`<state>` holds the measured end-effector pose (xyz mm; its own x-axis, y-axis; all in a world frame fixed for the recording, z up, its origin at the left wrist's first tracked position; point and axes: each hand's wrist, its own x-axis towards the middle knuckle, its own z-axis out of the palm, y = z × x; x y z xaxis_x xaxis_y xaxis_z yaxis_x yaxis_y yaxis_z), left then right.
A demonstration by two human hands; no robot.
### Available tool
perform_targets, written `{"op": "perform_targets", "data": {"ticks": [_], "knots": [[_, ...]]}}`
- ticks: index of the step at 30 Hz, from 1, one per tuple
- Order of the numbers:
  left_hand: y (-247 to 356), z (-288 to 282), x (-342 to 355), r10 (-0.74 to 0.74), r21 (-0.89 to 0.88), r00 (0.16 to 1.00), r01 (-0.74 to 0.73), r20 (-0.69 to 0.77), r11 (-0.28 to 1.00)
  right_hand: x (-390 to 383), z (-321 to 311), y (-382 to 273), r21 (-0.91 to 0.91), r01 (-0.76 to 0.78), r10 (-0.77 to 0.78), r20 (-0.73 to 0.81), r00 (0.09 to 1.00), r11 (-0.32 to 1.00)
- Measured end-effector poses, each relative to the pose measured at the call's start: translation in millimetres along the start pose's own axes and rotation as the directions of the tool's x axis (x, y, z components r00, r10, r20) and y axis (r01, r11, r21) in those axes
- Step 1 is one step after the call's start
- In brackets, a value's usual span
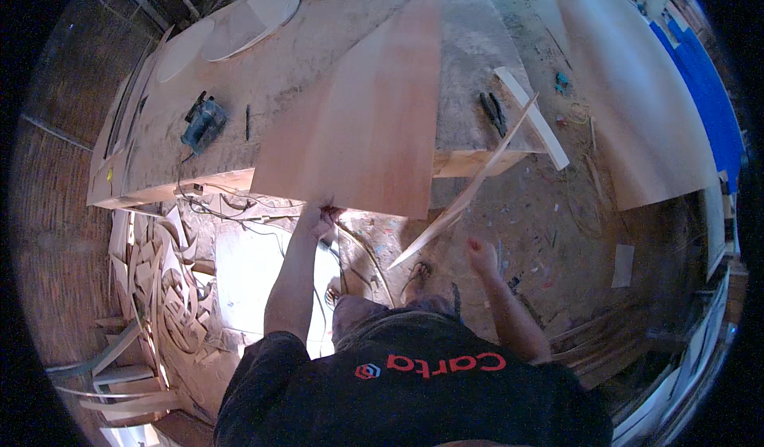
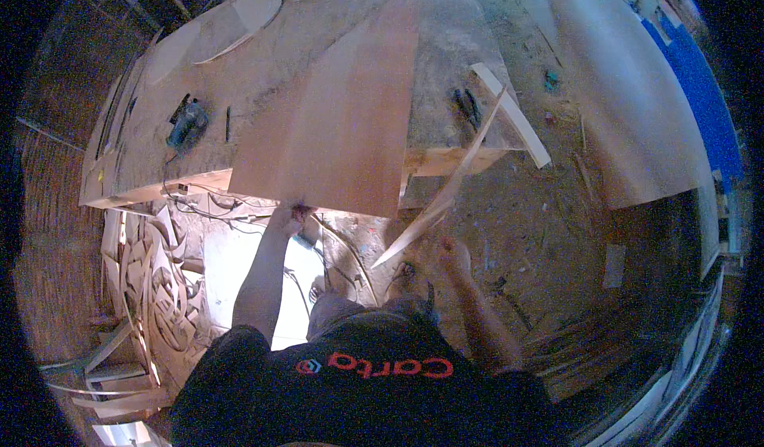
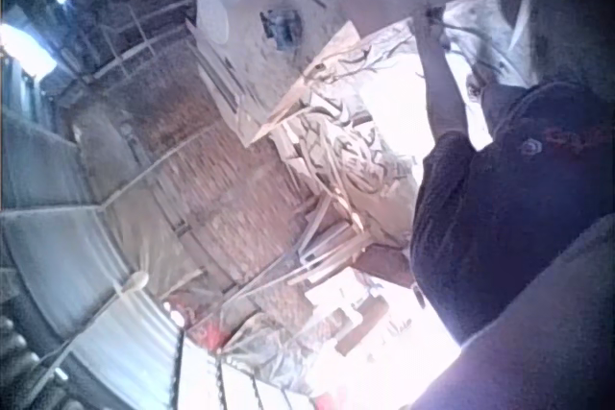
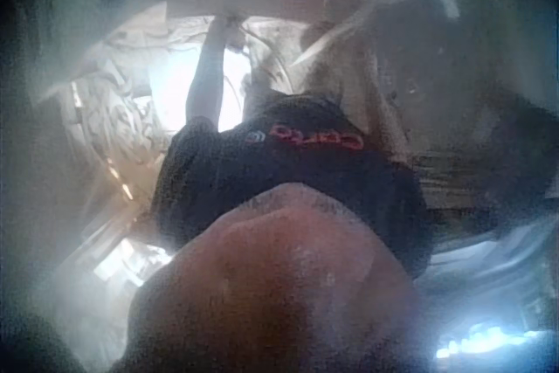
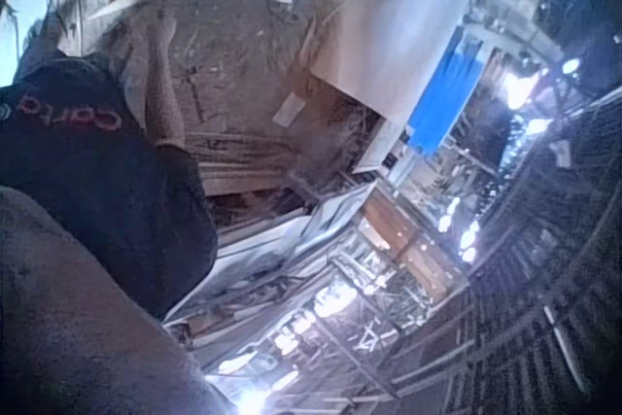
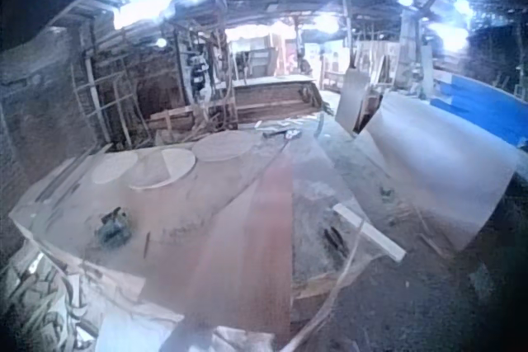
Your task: The person uses a jigsaw to cut circular shapes from a large sheet of plywood. After cutting, they remove the cutouts and place them on the workbench, then gather additional wood pieces from the floor and arrange them on the table.
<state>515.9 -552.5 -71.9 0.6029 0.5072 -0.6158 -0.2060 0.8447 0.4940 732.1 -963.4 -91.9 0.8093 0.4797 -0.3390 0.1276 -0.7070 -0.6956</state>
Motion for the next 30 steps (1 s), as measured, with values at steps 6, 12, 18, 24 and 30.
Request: {"op": "perform_targets", "data": {"ticks": [6,12,18,24,30], "knots": [[0.8,61.0,61.1,0.023,0.165,0.985,0.005,-0.171,0.986,-98.9,16.3,175.2,0.045,-0.302,0.297,0.097,0.95,0.952],[37.3,14.9,107.5,0.29,0.265,0.951,-0.254,-0.105,0.93,-81.0,-14.8,117.4,0.108,-0.48,0.446,0.241,0.862,0.87],[26.2,49.6,81.4,0.051,-0.09,0.956,-0.08,-0.288,0.993,-8.6,-35.6,110.3,0.278,-0.479,0.447,0.176,0.877,0.832],[-72.1,4.6,10.1,0.035,0.306,0.913,0.1,-0.407,0.947,30.7,-49.4,100.8,-0.082,-0.273,0.278,0.056,0.959,0.959],[-173.3,-216.9,-109.3,0.263,0.851,0.867,0.479,-0.422,-0.214,54.9,-28.3,76.3,-0.316,-0.11,0.221,0.34,0.914,0.942]]}}
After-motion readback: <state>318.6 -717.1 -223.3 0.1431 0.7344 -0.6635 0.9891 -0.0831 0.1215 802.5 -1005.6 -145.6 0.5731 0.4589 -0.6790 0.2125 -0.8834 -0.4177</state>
